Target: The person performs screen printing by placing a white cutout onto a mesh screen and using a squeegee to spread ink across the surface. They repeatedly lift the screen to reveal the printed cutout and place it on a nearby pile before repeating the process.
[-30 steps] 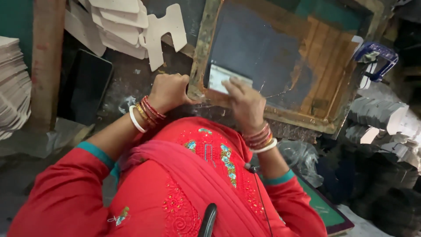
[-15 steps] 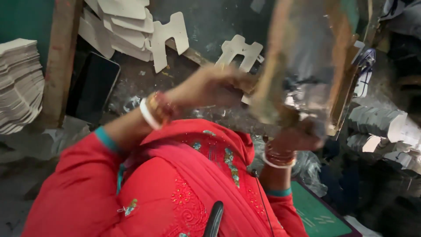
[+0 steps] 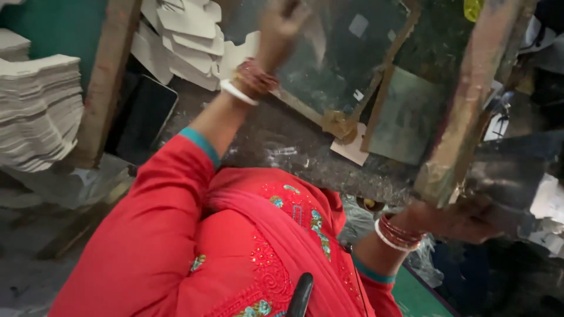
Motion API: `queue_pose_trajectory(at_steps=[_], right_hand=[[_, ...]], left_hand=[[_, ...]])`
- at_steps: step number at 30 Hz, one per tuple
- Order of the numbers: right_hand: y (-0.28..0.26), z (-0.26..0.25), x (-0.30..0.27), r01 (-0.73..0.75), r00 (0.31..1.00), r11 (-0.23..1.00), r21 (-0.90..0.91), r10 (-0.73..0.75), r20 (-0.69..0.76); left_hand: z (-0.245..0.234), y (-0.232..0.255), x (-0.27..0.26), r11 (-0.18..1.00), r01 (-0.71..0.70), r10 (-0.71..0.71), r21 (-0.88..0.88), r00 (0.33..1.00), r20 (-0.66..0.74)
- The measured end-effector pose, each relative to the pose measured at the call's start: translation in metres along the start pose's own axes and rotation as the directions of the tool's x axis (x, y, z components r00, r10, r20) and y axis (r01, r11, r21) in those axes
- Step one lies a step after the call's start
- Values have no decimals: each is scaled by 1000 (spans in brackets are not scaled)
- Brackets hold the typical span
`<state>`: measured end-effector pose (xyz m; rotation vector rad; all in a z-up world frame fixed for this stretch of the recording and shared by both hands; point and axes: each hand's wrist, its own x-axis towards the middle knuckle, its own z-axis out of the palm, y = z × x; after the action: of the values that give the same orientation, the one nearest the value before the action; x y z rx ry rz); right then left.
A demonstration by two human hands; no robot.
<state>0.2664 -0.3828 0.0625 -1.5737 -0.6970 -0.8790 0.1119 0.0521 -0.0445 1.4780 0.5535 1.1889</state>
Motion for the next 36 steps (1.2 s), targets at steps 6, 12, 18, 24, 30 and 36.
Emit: queue_pose_trajectory(at_steps=[6,12,18,24,30,36], right_hand=[[54,-33,-20,3,997,994,-109,-11,-74],[-5,-8,16,-152,967,919,364,61,248],[4,-42,22,130,979,987,-100,-112,169],[31,-60,4,374,927,753,-541,-313,205],[46,-69,-7,502,822,298,-812,-457,340],[94,-73,-10,107,983,989,-98,-90,162]], left_hand=[[-95,34,-51,547,-335,128,768,939,318],[-38,34,-113,736,-422,83,529,832,548],[50,9,-91,798,-439,73,412,750,657],[86,6,-108,803,-469,56,368,674,737],[73,15,-110,748,-583,136,317,601,787],[72,21,-104,794,-509,20,334,570,821]])
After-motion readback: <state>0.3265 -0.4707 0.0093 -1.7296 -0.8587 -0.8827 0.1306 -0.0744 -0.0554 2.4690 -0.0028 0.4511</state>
